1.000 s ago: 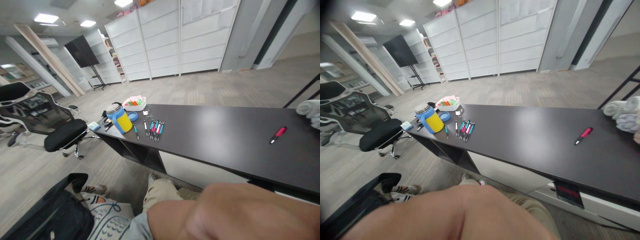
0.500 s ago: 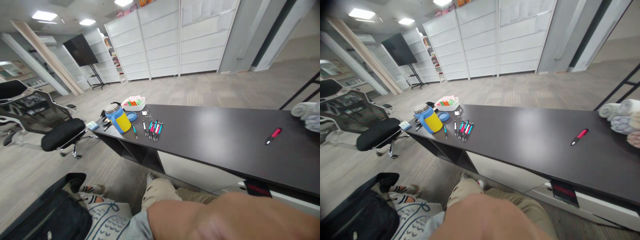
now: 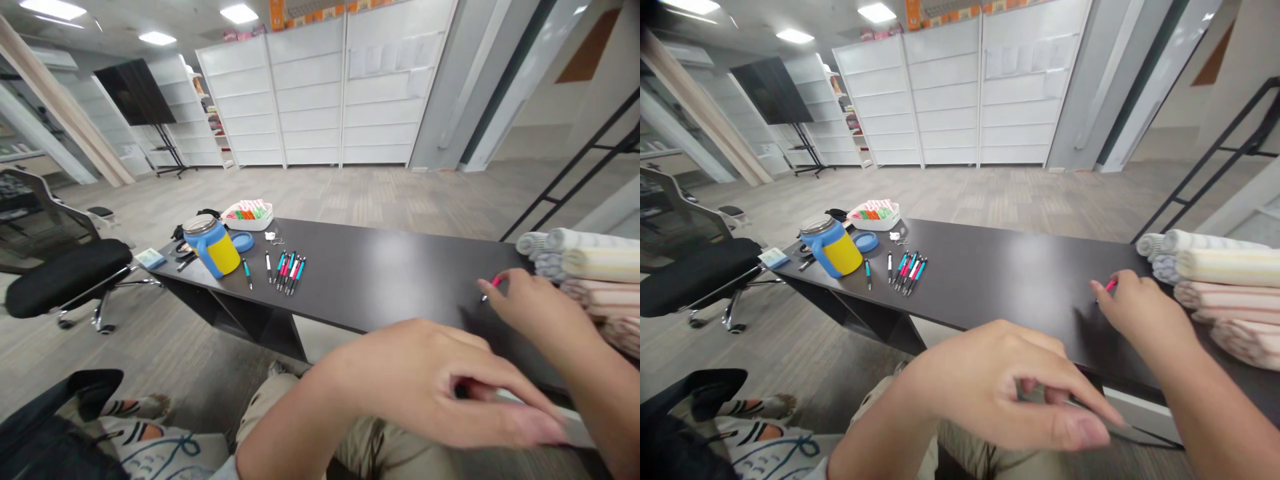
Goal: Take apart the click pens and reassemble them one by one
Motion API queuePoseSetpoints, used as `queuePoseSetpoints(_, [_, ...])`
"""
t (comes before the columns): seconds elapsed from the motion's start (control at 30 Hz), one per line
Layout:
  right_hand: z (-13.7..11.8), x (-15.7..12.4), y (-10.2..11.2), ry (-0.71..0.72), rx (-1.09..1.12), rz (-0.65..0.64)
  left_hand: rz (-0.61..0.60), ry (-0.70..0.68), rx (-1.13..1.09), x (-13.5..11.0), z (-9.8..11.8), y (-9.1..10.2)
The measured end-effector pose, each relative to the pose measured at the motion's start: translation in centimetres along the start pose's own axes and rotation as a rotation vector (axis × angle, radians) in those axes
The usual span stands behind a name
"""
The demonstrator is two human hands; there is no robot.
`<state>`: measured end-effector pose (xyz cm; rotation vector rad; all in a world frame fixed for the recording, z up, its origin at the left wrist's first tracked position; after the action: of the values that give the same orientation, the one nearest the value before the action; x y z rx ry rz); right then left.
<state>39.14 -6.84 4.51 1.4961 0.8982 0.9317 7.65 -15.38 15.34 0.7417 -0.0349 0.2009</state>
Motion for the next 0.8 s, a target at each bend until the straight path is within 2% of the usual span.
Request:
queuePoseSetpoints(0.03, [0.1, 0.4, -1.0, -0.011, -0.008, -0.043, 0.034, 0.070, 0.058, 0.5, -1.4, 0.6])
queuePoseSetpoints(0.07, [0.2, 0.7, -1.9, -0.023, -0.007, -0.085, 0.093, 0.197, 0.146, 0.7, -3.0, 1.1])
queuePoseSetpoints(0.13, [0.5, 1.4, -3.2, -0.044, 0.020, -0.124, 0.266, 0.523, 0.369, -0.3, -6.6, 2.3])
queuePoseSetpoints(0.2, [0.5, 2.0, -3.7, -0.038, 0.032, -0.122, 0.365, 0.824, 0.521, -2.2, -9.9, 3.6])
queuePoseSetpoints(0.33, [0.2, 2.0, -4.0, -0.029, 0.043, -0.092, 0.448, 1.234, 0.618, -7.0, -14.9, 6.9])
queuePoseSetpoints(0.43, [-0.1, 1.4, -4.1, -0.041, 0.061, -0.058, 0.484, 1.393, 0.664, -9.8, -16.6, 8.9])
queuePoseSetpoints(0.53, [-0.3, 0.8, -4.1, -0.050, 0.067, -0.015, 0.495, 1.479, 0.646, -11.3, -17.6, 9.5])
queuePoseSetpoints(0.8, [-0.4, 0.4, -3.6, -0.098, 0.091, 0.009, 0.508, 1.562, 0.561, -11.4, -19.1, 9.0])
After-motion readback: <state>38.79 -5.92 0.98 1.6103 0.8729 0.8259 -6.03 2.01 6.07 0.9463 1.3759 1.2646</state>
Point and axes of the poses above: each hand's wrist, its own x-axis towards the middle knuckle, its own y-axis out of the back of the hand, z = x × y, the point moved 5 cm from there along x, towards the middle knuckle, and after that the axes turned 12 degrees about -z, right-handed, at the moved point
